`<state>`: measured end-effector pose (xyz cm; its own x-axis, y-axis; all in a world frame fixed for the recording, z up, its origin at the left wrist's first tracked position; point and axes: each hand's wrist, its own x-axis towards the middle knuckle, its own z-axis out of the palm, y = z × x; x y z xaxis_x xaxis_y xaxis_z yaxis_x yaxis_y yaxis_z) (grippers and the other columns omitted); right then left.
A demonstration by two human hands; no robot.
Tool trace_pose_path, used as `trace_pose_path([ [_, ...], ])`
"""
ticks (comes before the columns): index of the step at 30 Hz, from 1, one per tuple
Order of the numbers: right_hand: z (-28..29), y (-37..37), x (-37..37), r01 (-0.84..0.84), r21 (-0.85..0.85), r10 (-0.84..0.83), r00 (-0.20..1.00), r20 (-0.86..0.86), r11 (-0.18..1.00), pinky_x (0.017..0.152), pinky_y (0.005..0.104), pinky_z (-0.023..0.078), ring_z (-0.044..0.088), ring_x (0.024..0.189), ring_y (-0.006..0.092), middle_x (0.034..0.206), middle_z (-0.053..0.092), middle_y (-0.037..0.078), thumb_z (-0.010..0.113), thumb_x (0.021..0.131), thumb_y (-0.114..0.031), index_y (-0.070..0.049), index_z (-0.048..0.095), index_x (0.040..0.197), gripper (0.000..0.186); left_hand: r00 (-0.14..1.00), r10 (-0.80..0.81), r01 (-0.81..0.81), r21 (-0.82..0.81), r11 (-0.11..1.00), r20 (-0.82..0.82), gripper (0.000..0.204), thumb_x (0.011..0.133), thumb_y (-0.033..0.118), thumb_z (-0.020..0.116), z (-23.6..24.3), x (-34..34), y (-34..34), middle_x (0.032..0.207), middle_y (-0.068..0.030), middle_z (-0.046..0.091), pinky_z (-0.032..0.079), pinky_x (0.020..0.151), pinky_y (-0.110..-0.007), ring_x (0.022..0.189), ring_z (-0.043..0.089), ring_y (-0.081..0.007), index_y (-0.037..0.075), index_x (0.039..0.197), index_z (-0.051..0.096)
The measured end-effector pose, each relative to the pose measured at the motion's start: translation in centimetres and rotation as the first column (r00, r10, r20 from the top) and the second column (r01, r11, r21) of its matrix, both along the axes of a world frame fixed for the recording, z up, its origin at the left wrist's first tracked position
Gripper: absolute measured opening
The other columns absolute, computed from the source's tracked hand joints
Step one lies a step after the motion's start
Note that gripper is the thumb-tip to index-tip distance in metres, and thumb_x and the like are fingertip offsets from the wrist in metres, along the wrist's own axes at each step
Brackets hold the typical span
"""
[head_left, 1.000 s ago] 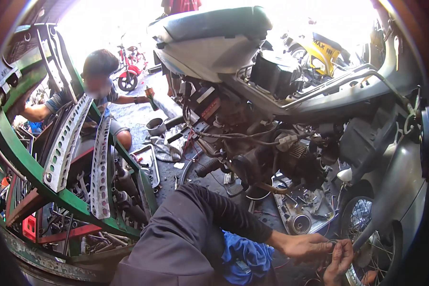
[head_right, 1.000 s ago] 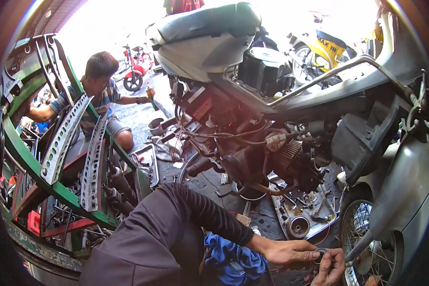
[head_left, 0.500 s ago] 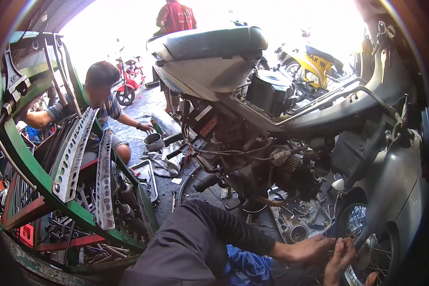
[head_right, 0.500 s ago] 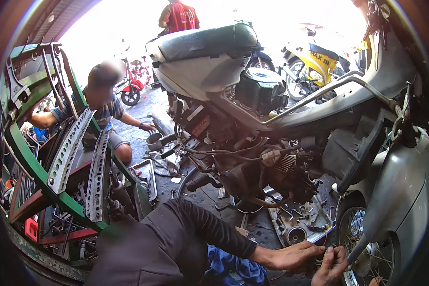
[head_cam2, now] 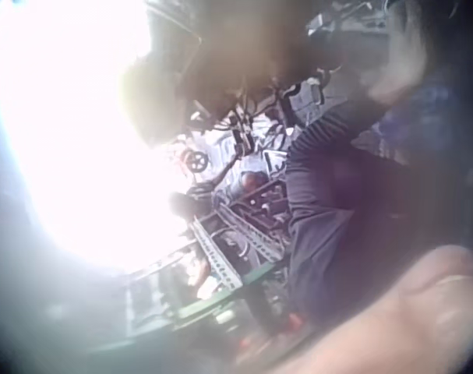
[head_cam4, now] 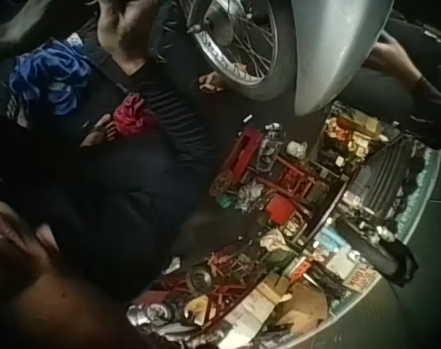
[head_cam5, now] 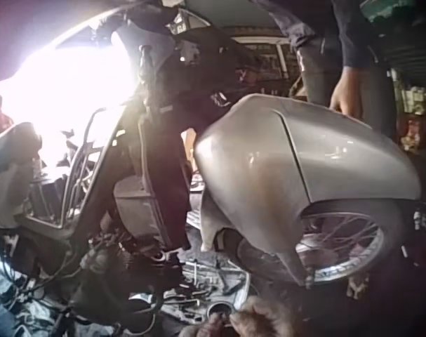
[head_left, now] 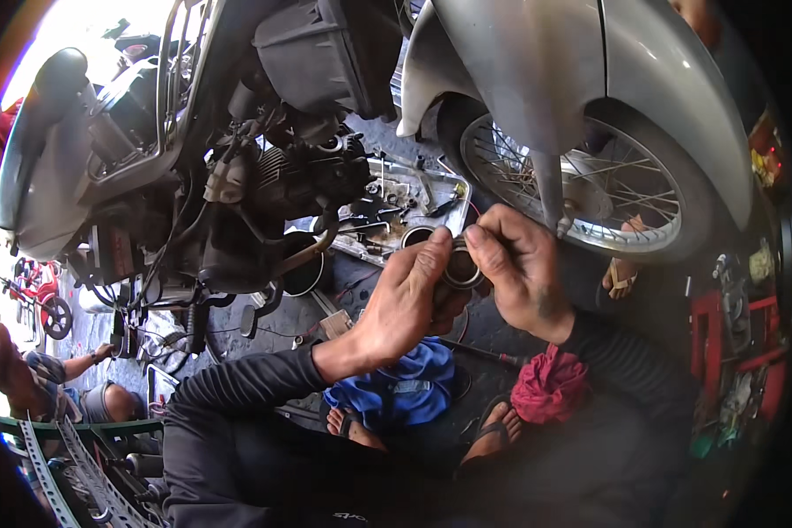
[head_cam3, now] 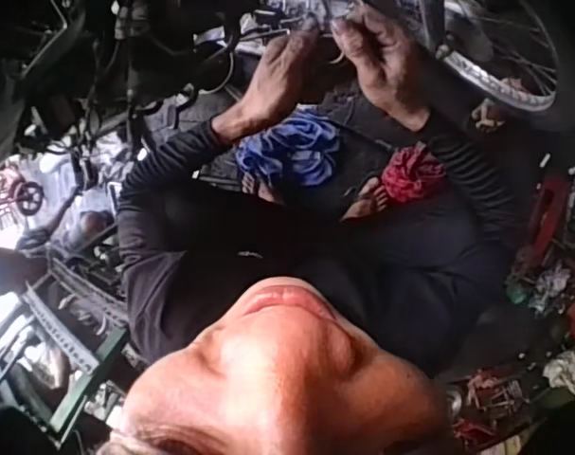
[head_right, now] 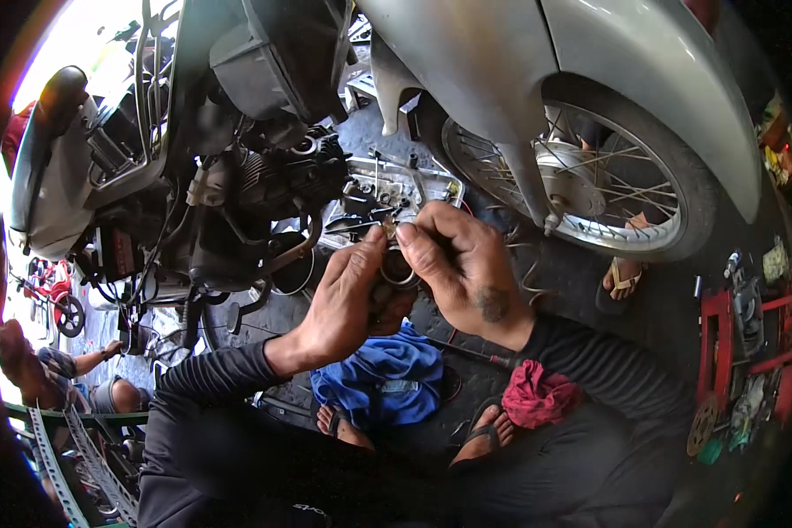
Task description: The recorder is repairing or servicing a motorcycle engine.
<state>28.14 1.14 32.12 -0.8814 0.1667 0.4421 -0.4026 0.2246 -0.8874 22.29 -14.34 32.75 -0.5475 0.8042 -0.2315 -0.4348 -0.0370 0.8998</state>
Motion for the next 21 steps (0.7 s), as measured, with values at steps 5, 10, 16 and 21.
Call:
trace_pose_path([
  [5,-0.3,-0.2,0.3,-0.005,-0.008,0.005,0.997,0.078,1.000,0.055,0.0197,0.033,0.039,0.062,0.0025,0.068,0.045,-0.004,0.051,0.096,-0.017,-0.002,0.055,0.090,0.017,1.000,-0.002,0.003,0.017,1.000,-0.031,0.049,0.099,0.049,0.030,-0.2,0.1,-0.4,0.062,-0.0014,0.046,0.029,0.042,-0.022,0.047,0.036,-0.0077,0.005,0.095,0.053],
  [10,0.7,-0.1,0.5,-0.054,-0.006,0.054,0.956,0.289,0.998,0.059,0.0195,0.041,0.048,0.068,0.0033,0.078,0.054,-0.001,0.052,0.095,-0.013,0.000,0.057,0.106,0.018,0.960,0.024,-0.061,-0.125,0.990,-0.279,0.047,0.098,0.048,0.035,0.5,-1.3,-0.9,0.067,-0.0028,0.053,0.032,0.044,-0.020,0.051,0.042,-0.0063,0.005,0.101,0.054],
  [16,0.9,-0.4,0.9,-0.064,0.082,0.046,0.978,0.205,0.995,0.067,0.0213,0.047,0.054,0.076,0.0055,0.093,0.059,0.003,0.051,0.092,-0.005,0.001,0.056,0.112,0.021,0.955,0.103,-0.133,-0.091,0.987,-0.277,0.036,0.099,0.033,0.045,0.8,-1.4,-0.7,0.077,-0.0039,0.058,0.035,0.046,-0.019,0.059,0.048,-0.0046,-0.001,0.107,0.052],
  [21,1.7,-0.4,1.1,-0.067,0.007,0.064,0.971,0.231,0.998,0.069,0.0217,0.048,0.055,0.079,0.0057,0.096,0.059,0.004,0.052,0.090,0.000,0.002,0.056,0.111,0.022,0.911,0.161,-0.172,0.004,0.985,-0.380,0.029,0.098,0.022,0.047,0.9,-0.6,-0.8,0.079,-0.0041,0.059,0.038,0.049,-0.021,0.063,0.052,-0.0063,-0.003,0.110,0.052],
])
